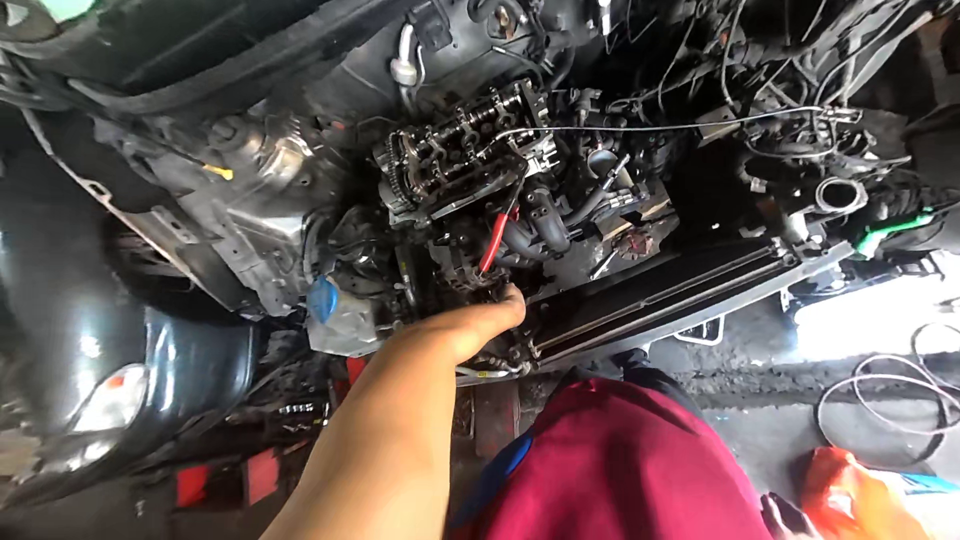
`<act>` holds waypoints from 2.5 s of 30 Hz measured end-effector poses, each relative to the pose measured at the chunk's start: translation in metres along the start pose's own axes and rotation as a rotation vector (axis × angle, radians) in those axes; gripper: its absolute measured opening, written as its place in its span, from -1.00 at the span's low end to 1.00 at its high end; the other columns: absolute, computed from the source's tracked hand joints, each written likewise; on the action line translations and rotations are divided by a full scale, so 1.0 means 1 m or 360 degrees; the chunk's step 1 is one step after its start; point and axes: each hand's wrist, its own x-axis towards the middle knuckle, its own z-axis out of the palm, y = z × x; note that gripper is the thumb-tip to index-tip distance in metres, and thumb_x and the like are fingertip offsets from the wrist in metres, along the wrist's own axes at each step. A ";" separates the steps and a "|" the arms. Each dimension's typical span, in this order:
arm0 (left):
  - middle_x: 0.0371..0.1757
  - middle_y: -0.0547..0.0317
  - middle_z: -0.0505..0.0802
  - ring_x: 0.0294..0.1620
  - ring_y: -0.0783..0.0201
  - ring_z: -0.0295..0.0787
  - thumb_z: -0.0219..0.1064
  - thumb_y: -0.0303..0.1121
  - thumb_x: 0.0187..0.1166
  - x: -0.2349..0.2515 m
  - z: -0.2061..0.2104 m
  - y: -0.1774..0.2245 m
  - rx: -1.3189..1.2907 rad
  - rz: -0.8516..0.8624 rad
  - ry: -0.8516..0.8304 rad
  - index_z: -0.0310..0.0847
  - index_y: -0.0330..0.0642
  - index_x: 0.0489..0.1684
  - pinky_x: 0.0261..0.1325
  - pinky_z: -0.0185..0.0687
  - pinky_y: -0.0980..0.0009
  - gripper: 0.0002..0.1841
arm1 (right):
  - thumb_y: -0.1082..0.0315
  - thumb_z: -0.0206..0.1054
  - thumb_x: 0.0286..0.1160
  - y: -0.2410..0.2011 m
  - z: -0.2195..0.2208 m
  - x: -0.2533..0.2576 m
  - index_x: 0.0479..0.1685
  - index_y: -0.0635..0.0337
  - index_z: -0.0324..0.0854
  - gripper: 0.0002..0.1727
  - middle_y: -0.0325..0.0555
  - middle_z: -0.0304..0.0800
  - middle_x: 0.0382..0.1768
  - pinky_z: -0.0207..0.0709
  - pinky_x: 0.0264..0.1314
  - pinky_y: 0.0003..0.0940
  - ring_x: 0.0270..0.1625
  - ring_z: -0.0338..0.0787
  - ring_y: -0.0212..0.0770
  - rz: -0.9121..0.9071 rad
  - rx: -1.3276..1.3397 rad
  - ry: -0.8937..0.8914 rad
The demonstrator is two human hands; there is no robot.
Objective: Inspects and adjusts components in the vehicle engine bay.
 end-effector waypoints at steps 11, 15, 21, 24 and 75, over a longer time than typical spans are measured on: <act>0.28 -0.27 0.79 0.34 -0.28 0.71 0.08 -0.51 0.72 -0.016 0.046 -0.049 -0.0574 -0.0165 0.0256 0.61 -0.28 0.40 0.31 0.60 -0.23 -0.64 | 0.50 0.31 0.60 -0.057 -0.004 0.019 0.33 0.62 0.54 -0.59 0.46 0.75 0.18 0.64 0.32 -0.15 0.13 0.84 0.07 0.0015 -0.0022 -0.0112; 0.21 -0.25 0.82 0.28 -0.27 0.75 0.11 -0.44 0.73 -0.015 0.060 -0.050 -0.0734 -0.0231 0.0299 0.67 -0.26 0.30 0.25 0.62 -0.24 -0.68 | 0.43 0.34 0.63 -0.046 0.003 0.037 0.29 0.57 0.60 -0.62 0.45 0.76 0.16 0.63 0.33 0.03 0.10 0.84 0.16 -0.0050 -0.0102 -0.0175; 0.32 -0.19 0.79 0.35 -0.24 0.71 0.34 -0.37 0.57 -0.007 0.068 -0.041 -0.1131 -0.0303 0.0370 0.60 -0.05 0.51 0.26 0.60 -0.28 -0.53 | 0.39 0.32 0.68 -0.053 0.009 0.065 0.34 0.52 0.57 -0.60 0.47 0.73 0.19 0.65 0.25 0.10 0.04 0.83 0.19 -0.0121 -0.0123 -0.0254; 0.42 -0.24 0.72 0.44 -0.27 0.64 0.40 -0.34 0.51 -0.003 0.072 -0.038 -0.1413 -0.0315 0.0344 0.56 -0.04 0.56 0.30 0.55 -0.36 -0.46 | 0.34 0.29 0.72 -0.049 0.014 0.086 0.38 0.46 0.56 -0.59 0.44 0.73 0.19 0.70 0.14 0.06 -0.02 0.85 0.13 -0.0148 -0.0093 -0.0248; 0.37 -0.29 0.73 0.42 -0.25 0.66 0.10 -0.54 0.73 -0.008 0.024 -0.028 -0.0567 -0.0103 0.0283 0.57 -0.41 0.40 0.44 0.55 -0.13 -0.66 | 0.34 0.28 0.72 -0.049 0.012 0.061 0.43 0.49 0.49 -0.56 0.39 0.72 0.14 0.70 0.01 -0.08 -0.14 0.81 -0.02 0.0033 0.0133 -0.0165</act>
